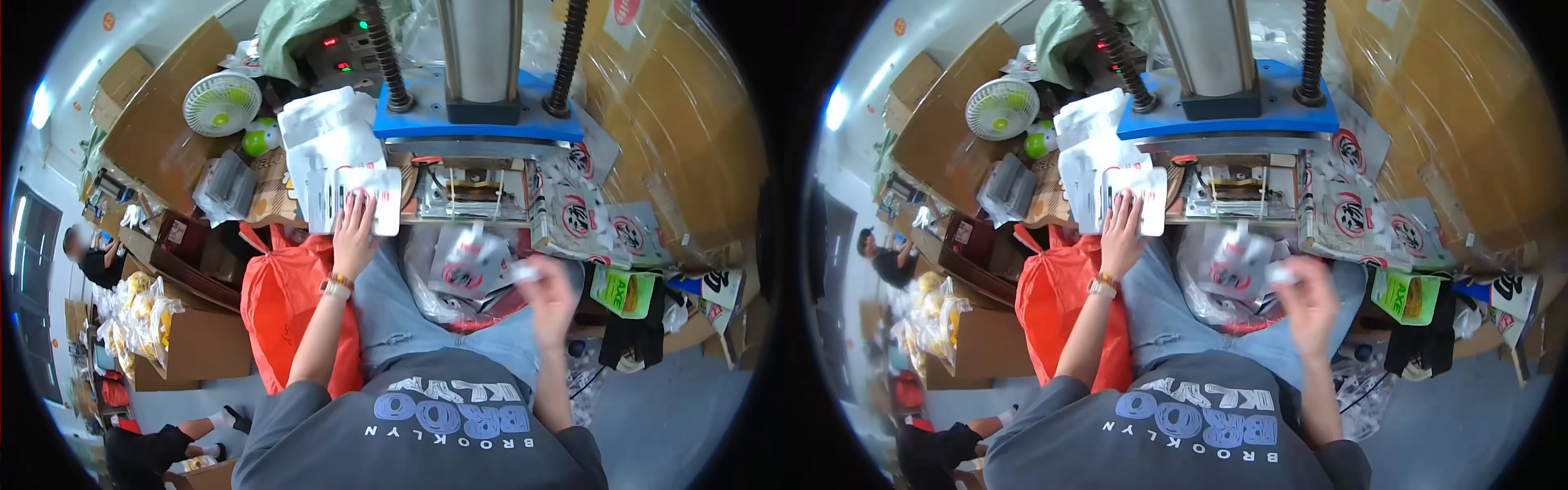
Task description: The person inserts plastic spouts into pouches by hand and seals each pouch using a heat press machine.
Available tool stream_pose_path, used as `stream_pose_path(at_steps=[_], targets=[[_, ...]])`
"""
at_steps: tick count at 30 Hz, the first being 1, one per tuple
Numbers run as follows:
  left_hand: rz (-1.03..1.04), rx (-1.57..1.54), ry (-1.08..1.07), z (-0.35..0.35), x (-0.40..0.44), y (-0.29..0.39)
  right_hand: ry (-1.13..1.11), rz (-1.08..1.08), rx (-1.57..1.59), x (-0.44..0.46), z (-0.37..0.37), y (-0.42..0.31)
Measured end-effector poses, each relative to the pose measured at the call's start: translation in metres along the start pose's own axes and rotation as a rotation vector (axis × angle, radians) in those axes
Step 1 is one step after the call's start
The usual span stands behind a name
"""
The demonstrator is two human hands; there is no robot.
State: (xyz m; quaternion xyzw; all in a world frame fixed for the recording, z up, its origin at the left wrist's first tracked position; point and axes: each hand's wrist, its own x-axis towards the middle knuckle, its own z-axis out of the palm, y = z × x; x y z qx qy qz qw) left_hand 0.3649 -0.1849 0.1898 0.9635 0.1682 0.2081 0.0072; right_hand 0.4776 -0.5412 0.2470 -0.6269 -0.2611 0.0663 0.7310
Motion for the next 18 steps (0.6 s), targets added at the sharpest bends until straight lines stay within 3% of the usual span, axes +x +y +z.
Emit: stream_pose_path(at_steps=[1, 3, 5, 6, 7, 9, 13, 14, 16, 18], targets=[[0.08, 0.021, 0.199, 0.014, -0.004, -0.008, -0.132, 0.106, 0.203, -0.013, 0.016, 0.021], [0.006, -0.179, 0.2, -0.003, -0.006, -0.002, -0.286, 0.266, 0.14, -0.023, 0.04, 0.024], [-0.137, -0.309, 0.172, -0.021, -0.006, 0.008, -0.255, -0.003, -0.103, -0.007, 0.048, -0.016], [-0.235, -0.408, 0.146, -0.034, -0.005, 0.014, -0.159, -0.292, -0.246, 0.009, 0.052, -0.04], [-0.277, -0.44, 0.152, -0.048, -0.005, 0.026, -0.083, -0.42, -0.312, 0.02, 0.051, -0.055], [-0.188, -0.623, 0.294, -0.07, -0.004, 0.058, 0.027, -0.635, -0.454, 0.036, 0.054, -0.068], [0.079, -0.55, 0.131, -0.107, 0.001, 0.102, -0.387, -0.699, -0.559, 0.06, 0.065, -0.06], [0.111, -0.663, 0.062, -0.118, 0.001, 0.106, -0.503, -0.74, -0.571, 0.062, 0.062, -0.071], [0.225, -0.915, -0.124, -0.132, 0.004, 0.102, -0.46, -0.724, -0.449, 0.061, 0.058, -0.081], [0.181, -1.061, -0.346, -0.134, 0.012, 0.11, -0.487, -0.545, -0.303, 0.063, 0.054, -0.092]])
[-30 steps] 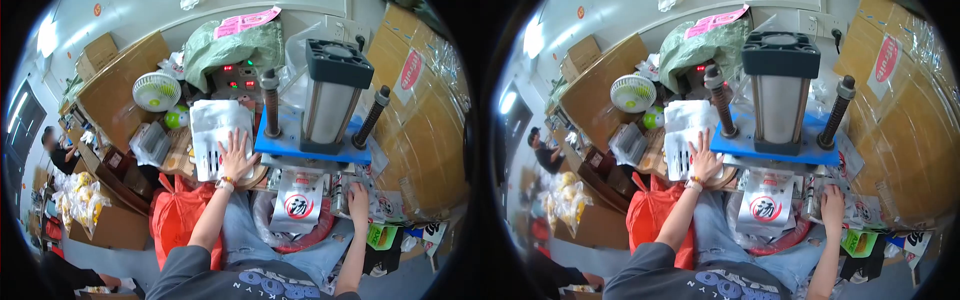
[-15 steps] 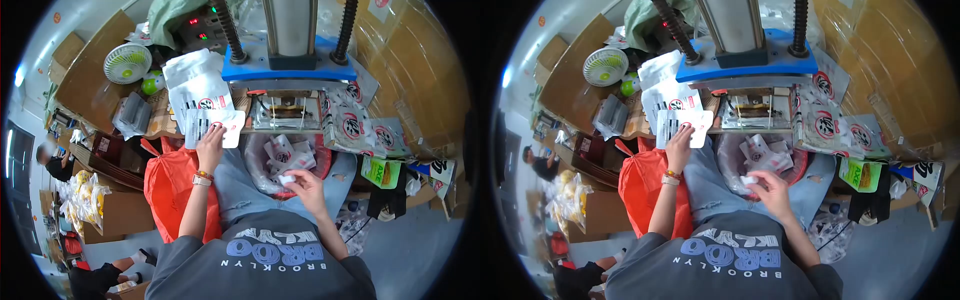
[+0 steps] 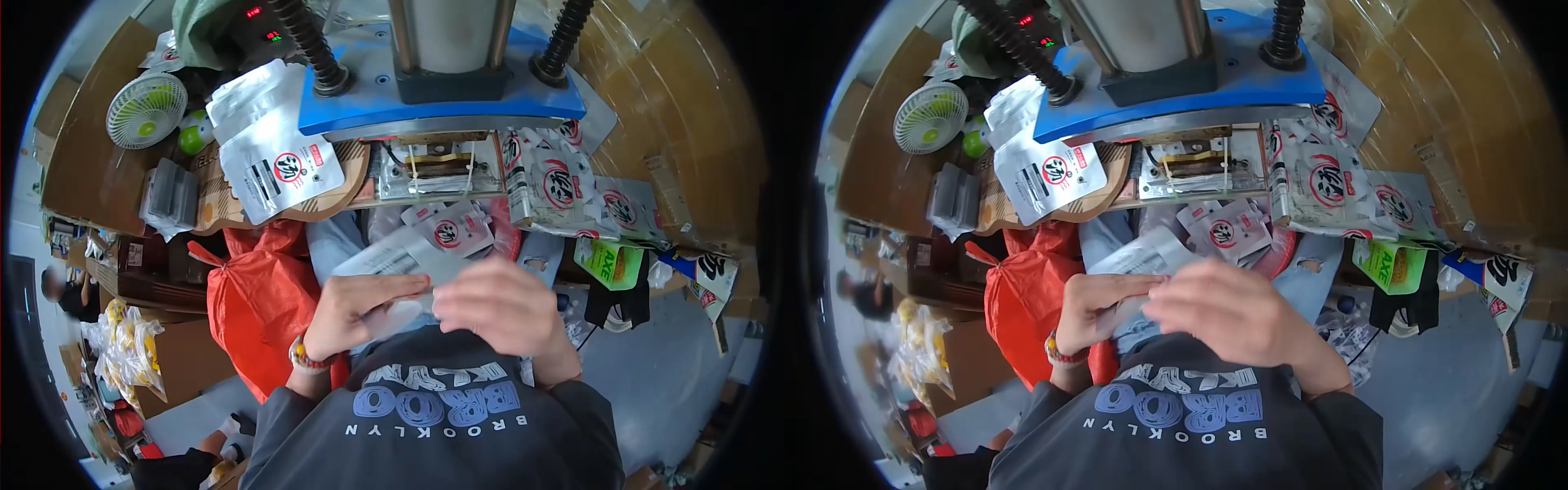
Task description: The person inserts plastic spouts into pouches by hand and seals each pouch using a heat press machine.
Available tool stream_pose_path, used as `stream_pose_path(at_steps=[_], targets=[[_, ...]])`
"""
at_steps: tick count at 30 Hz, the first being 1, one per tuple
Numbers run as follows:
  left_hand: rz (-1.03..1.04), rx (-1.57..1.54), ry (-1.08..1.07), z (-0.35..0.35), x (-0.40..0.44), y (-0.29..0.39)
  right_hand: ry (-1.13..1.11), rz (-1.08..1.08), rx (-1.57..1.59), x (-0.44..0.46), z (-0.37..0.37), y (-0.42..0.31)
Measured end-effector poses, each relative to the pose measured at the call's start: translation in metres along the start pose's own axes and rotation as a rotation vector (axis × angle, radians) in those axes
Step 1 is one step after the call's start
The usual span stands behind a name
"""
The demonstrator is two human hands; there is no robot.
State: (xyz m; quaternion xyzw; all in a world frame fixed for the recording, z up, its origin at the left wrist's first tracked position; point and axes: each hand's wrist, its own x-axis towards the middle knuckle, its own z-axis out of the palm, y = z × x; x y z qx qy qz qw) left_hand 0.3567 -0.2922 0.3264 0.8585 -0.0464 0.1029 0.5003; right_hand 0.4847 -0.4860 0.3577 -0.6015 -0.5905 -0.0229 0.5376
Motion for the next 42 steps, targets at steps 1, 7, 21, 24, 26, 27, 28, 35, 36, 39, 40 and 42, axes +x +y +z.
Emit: stream_pose_path(at_steps=[1, 7, 21, 24, 26, 27, 28, 35, 36, 39, 40, 42], targets=[[-0.106, -0.085, -0.091, 0.003, 0.004, -0.007, -0.007, 0.076, 0.042, -0.005, -0.001, 0.014], [-0.604, -0.898, 0.169, 0.046, 0.062, -0.074, 0.369, 0.491, -0.348, -0.031, -0.032, 0.057], [-0.097, 1.121, 0.581, -0.065, 0.047, -0.129, 0.124, 0.742, -1.046, -0.086, -0.081, 0.138], [-0.12, 1.322, 0.355, -0.097, 0.047, -0.203, 0.059, 1.093, -1.238, -0.066, -0.066, 0.159], [-0.105, 1.324, 0.285, -0.108, 0.065, -0.199, 0.064, 1.1, -1.392, -0.054, -0.058, 0.175], [-0.121, 1.384, 0.272, -0.114, 0.071, -0.206, 0.067, 1.1, -1.398, -0.054, -0.058, 0.181], [-0.061, 1.377, 0.313, -0.12, 0.078, -0.212, 0.055, 0.969, -1.268, -0.054, -0.056, 0.185], [-0.037, 1.233, 0.459, -0.118, 0.085, -0.199, 0.207, 0.756, -0.707, -0.068, -0.052, 0.169], [-0.015, 1.236, 0.573, -0.12, 0.091, -0.18, 0.237, 0.741, -0.729, -0.069, -0.05, 0.167], [-0.182, 1.43, 0.612, -0.141, 0.114, -0.187, 0.136, 0.757, -0.817, -0.072, -0.055, 0.149], [-0.251, 1.364, 0.453, -0.136, 0.113, -0.215, 0.01, 0.785, -0.879, -0.074, -0.058, 0.142], [-0.244, 1.403, 0.451, -0.113, 0.101, -0.213, -0.101, 0.896, -0.805, -0.074, -0.067, 0.142]])
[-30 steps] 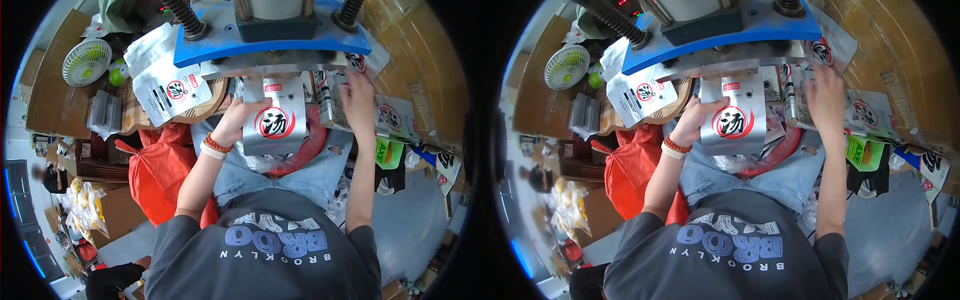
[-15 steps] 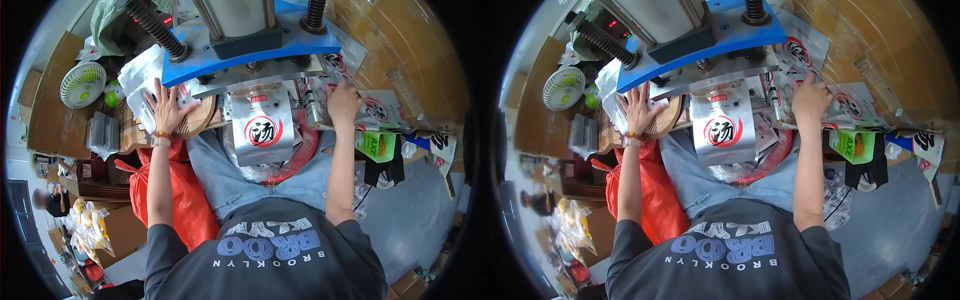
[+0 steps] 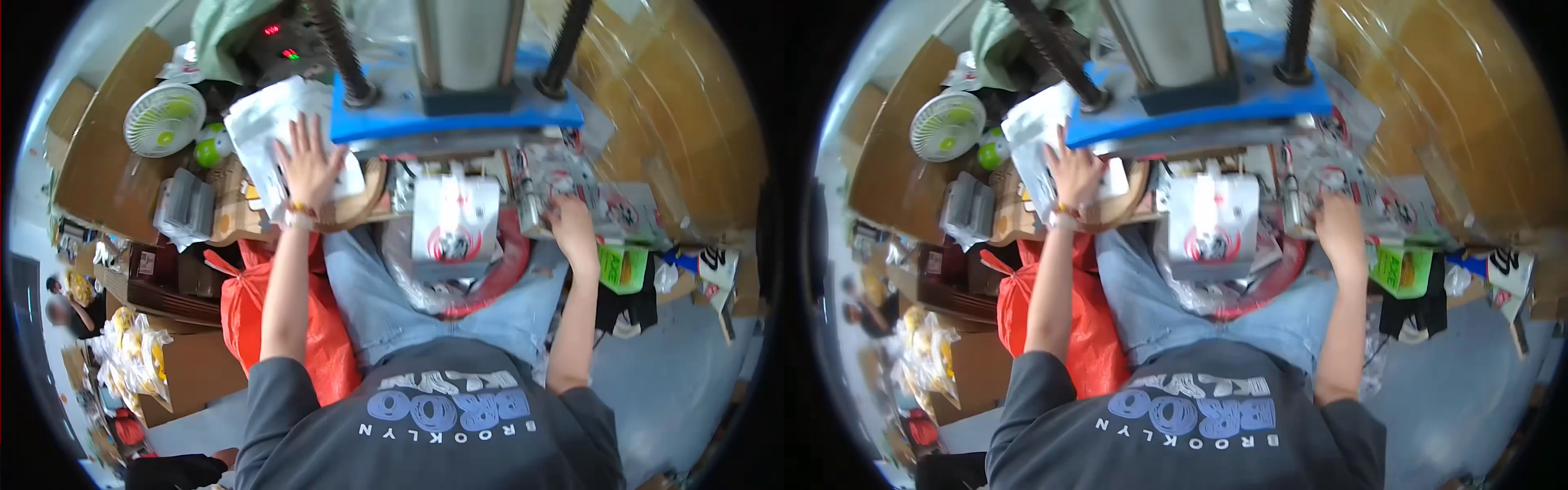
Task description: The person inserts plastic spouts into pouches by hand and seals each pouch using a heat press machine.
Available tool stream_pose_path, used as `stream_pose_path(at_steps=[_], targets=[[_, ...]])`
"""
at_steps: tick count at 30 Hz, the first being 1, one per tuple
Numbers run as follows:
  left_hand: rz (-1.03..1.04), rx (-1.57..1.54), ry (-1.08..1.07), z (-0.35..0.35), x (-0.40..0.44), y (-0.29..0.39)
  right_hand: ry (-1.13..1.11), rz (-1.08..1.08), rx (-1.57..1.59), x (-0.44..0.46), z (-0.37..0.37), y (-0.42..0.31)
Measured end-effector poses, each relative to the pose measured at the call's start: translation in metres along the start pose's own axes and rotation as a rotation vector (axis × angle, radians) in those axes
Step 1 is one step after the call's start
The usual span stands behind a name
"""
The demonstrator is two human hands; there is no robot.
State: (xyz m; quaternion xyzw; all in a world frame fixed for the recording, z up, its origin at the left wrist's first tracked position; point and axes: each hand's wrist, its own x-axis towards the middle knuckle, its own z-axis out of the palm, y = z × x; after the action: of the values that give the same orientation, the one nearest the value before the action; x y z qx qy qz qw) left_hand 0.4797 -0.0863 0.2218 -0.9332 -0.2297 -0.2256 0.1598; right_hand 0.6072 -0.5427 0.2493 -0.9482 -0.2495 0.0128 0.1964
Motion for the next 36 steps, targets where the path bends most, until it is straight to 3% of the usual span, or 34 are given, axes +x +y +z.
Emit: stream_pose_path(at_steps=[5, 7, 8, 9, 11, 13, 14, 15, 16, 17, 20, 21, 23, 26, 29, 32, 34, 36], targets=[[-0.015, -0.228, 0.1, -0.005, -0.017, 0.0, 0.177, -0.156, 0.166, -0.002, -0.01, -0.003], [-0.133, -0.292, 0.224, -0.032, -0.032, 0.002, 0.483, -0.204, 0.24, -0.012, -0.027, -0.022], [-0.194, -0.214, 0.265, -0.043, -0.045, 0.005, 0.485, -0.154, 0.436, -0.028, -0.046, -0.042], [-0.166, -0.269, 0.148, -0.048, -0.063, 0.008, 0.489, -0.159, 0.438, -0.04, -0.045, -0.045], [-0.106, -0.3, -0.202, -0.058, -0.1, 0.023, 0.428, -0.11, 0.85, -0.063, -0.039, -0.047], [0.021, -0.385, -0.023, -0.047, -0.133, 0.03, 0.125, -0.243, 1.092, -0.079, -0.013, -0.071], [0.029, -0.422, 0.149, -0.034, -0.142, 0.027, 0.006, -0.454, 0.976, -0.078, 0.012, -0.075], [-0.071, -0.529, 0.064, -0.05, -0.148, 0.032, -0.158, -0.398, 0.972, -0.09, 0.035, -0.085], [-0.174, -0.633, -0.016, -0.074, -0.15, 0.04, -0.139, -0.418, 0.935, -0.105, 0.034, -0.1], [-0.211, -0.843, 0.151, -0.083, -0.152, 0.049, -0.116, -0.446, 0.896, -0.112, 0.024, -0.112], [-0.253, -0.866, 0.113, -0.15, -0.159, 0.077, 0.521, -0.627, 0.697, -0.112, -0.023, -0.119], [-0.185, -0.875, 0.129, -0.158, -0.16, 0.085, 0.591, -0.657, 0.612, -0.109, -0.033, -0.122], [-0.039, -0.884, 0.136, -0.177, -0.156, 0.1, 0.456, -0.828, 0.439, -0.094, -0.032, -0.126], [0.146, -0.873, 0.074, -0.203, -0.148, 0.106, 0.286, -1.004, 0.533, -0.086, -0.035, -0.127], [0.27, -1.267, -0.314, -0.218, -0.14, 0.1, 0.218, -0.945, 0.685, -0.088, -0.058, -0.126], [0.127, -1.443, -0.701, -0.173, -0.136, 0.121, 0.166, -0.74, 0.578, -0.074, -0.04, -0.113], [-0.359, -1.748, -0.831, -0.136, -0.14, 0.143, 0.198, -0.595, 0.507, -0.061, -0.025, -0.095], [-0.531, -1.948, -0.807, -0.132, -0.116, 0.151, 0.399, -0.466, 0.49, -0.063, -0.048, -0.078]])
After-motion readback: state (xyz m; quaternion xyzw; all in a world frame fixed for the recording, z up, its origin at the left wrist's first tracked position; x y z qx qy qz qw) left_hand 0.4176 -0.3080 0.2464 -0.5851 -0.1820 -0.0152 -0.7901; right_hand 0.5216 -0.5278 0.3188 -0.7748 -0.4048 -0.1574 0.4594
